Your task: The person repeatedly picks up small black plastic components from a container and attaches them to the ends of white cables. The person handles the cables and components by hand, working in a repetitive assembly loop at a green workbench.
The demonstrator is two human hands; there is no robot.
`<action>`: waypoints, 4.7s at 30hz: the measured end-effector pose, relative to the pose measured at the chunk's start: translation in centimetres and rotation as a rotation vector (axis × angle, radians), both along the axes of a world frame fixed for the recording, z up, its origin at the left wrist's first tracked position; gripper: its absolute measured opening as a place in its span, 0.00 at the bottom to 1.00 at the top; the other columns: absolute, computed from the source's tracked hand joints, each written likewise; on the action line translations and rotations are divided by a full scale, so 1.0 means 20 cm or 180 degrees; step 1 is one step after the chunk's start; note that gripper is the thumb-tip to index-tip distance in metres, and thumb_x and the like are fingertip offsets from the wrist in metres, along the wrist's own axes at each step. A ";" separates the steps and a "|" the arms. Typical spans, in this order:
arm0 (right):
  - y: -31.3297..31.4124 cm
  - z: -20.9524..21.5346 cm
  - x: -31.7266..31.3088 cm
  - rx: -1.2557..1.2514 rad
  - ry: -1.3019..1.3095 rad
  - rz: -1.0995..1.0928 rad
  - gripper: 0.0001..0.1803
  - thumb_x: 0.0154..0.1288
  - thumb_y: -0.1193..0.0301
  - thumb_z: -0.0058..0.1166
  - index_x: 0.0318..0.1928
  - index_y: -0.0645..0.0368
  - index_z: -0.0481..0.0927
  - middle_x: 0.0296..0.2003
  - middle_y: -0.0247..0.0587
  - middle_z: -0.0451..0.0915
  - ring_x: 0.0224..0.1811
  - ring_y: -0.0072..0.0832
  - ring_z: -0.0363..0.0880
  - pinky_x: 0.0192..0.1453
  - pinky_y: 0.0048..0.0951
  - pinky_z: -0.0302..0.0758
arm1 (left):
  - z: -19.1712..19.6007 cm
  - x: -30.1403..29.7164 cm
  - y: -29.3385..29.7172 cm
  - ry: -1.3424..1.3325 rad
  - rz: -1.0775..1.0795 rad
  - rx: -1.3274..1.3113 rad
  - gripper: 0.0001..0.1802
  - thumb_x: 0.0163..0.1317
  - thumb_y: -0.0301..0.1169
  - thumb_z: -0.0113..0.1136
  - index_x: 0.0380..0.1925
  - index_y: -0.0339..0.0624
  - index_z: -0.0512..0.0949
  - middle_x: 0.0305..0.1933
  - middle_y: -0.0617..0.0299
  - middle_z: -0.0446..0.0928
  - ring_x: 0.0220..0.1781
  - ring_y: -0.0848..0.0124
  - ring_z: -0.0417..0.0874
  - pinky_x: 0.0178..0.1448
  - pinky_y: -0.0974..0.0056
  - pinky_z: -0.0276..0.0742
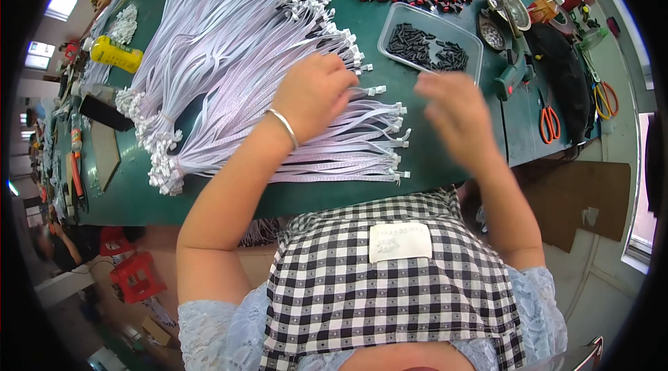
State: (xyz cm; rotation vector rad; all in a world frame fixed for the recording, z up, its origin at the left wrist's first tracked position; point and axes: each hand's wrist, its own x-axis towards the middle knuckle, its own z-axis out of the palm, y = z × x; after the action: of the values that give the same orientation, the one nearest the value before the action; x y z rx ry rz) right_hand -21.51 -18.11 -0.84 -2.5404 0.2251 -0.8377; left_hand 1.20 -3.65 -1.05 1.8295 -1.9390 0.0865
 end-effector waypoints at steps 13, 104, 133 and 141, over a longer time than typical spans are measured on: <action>-0.46 -0.07 0.24 0.0053 0.1701 -0.0203 0.09 0.58 0.74 0.54 0.41 0.58 0.76 0.39 0.46 0.76 0.45 0.46 0.75 0.49 0.42 0.73 | 0.01 -0.10 0.01 0.1627 0.0154 0.0238 0.05 0.53 0.25 0.63 0.31 0.40 0.79 0.32 0.57 0.75 0.36 0.58 0.77 0.40 0.61 0.74; 0.09 0.11 0.32 0.1463 0.0442 0.0912 0.34 0.50 0.80 0.60 0.61 0.52 0.71 0.36 0.39 0.80 0.38 0.36 0.78 0.44 0.34 0.76 | 0.21 -0.15 0.11 0.1941 0.0561 0.0129 0.14 0.51 0.22 0.66 0.39 0.38 0.77 0.30 0.58 0.82 0.29 0.68 0.85 0.34 0.67 0.78; -0.42 0.05 0.17 -0.0957 0.1460 -0.0216 0.06 0.52 0.75 0.56 0.33 0.57 0.77 0.30 0.38 0.77 0.39 0.37 0.78 0.42 0.37 0.74 | 0.02 -0.14 -0.03 -0.0263 -0.0088 0.0672 0.10 0.48 0.27 0.56 0.33 0.46 0.78 0.32 0.65 0.72 0.34 0.66 0.74 0.37 0.63 0.73; -0.42 0.06 0.15 -0.1618 0.2051 -0.0366 0.04 0.55 0.68 0.56 0.28 0.53 0.78 0.26 0.33 0.76 0.36 0.31 0.77 0.40 0.33 0.69 | 0.05 -0.19 -0.01 0.0981 0.0317 0.0288 0.09 0.53 0.21 0.56 0.36 0.40 0.76 0.33 0.57 0.76 0.35 0.59 0.79 0.39 0.61 0.76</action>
State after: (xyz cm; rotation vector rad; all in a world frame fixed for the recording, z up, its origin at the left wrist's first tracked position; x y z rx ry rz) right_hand -18.48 -26.54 0.30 -3.2417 0.4000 -0.0737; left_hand -2.56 -3.77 -0.13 1.8710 -1.6625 -0.2416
